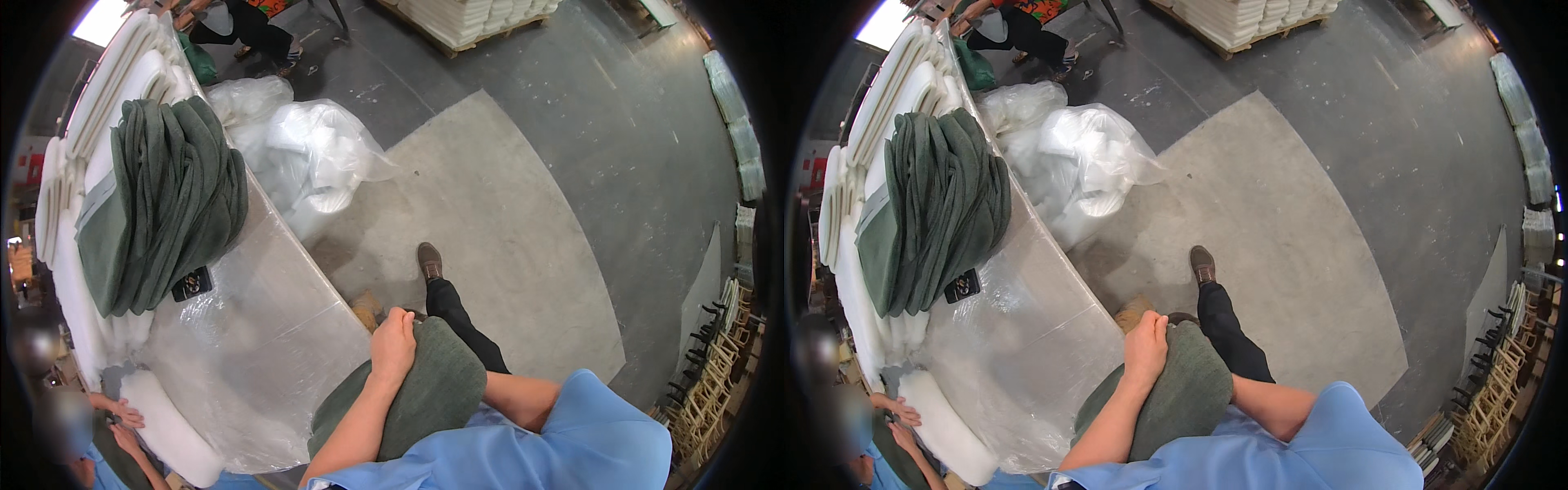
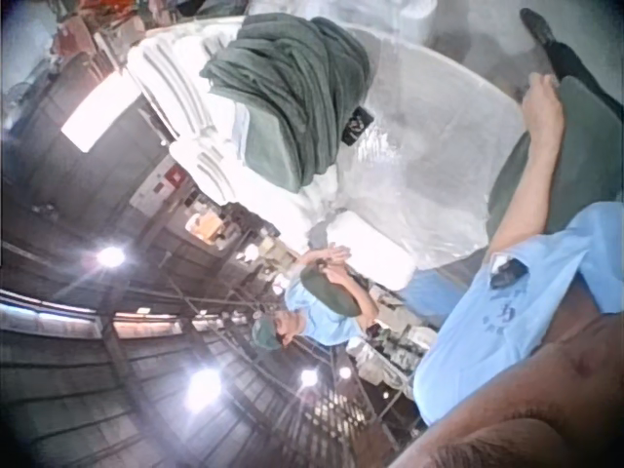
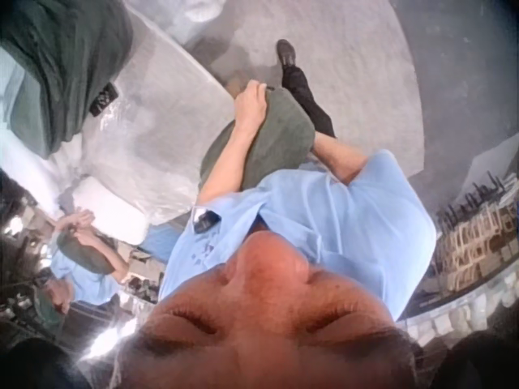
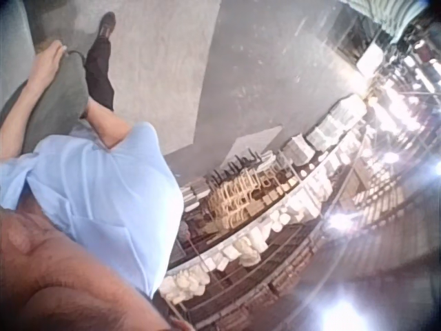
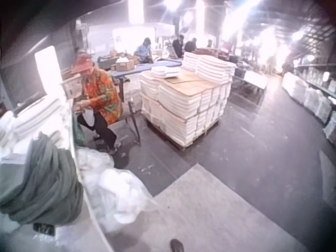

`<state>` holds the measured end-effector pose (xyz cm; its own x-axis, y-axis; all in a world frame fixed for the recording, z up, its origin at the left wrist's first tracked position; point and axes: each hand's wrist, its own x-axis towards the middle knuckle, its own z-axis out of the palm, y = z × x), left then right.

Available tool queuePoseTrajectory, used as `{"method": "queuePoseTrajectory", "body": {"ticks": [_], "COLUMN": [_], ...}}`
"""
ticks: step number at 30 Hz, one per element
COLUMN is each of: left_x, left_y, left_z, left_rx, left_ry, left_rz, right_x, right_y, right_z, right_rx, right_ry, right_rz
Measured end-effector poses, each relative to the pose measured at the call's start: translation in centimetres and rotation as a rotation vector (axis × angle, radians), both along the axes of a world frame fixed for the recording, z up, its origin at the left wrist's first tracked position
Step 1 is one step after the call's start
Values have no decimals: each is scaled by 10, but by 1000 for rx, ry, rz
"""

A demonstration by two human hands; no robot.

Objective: The person inserts white foam pads into green fabric covers one by one, aligns the edges, and places the finished cushions on a nearby stack. The process is repeated continuously throughout the clip.

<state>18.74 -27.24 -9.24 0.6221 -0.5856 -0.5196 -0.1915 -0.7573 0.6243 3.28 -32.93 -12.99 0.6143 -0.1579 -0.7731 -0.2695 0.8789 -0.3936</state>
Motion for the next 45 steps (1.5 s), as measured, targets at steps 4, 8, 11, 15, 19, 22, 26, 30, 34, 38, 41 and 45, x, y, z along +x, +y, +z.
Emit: {"method": "queuePoseTrajectory", "body": {"ticks": [4, 8, 11, 15, 19, 22, 26, 30, 34, 38, 41, 45], "left_x": [-1, 1, 2, 1, 3, 13, 41, 63, 7, -36, -66, -93], "left_y": [6, 7, 9, 11, 13, 20, 53, 180, 349, 364, 383, 401], "left_z": [-1, 6, 3, -6, -3, 0, 21, 67, 105, 153, 129, 97], "left_rx": [-206, -216, -277, -366, -453, -559, -587, -295, 286, 563, 44, -512], "left_ry": [-100, -104, -147, -206, -179, -200, -257, -346, -425, 71, 484, 878], "left_rz": [86, 98, 122, 53, 107, 147, 167, 148, 78, 531, 950, 1272], "right_x": [15, 45, 72, 93, 119, 127, 129, 120, 128, 103, 107, 123], "right_y": [-60, -131, -128, -111, -107, -101, -96, -105, -115, -111, -115, -120], "right_z": [-12, 52, 90, 85, 80, 73, 50, 47, 101, 74, 71, 134], "right_rx": [-271, -187, -171, -256, -162, -202, -245, -233, -153, 16, 16, -102], "right_ry": [248, 206, 124, 305, 340, 320, 310, 362, 339, 261, 222, 322], "right_rz": [199, 902, 1144, 1294, 1421, 1453, 1461, 1384, 1353, 1244, 1226, 1401]}}
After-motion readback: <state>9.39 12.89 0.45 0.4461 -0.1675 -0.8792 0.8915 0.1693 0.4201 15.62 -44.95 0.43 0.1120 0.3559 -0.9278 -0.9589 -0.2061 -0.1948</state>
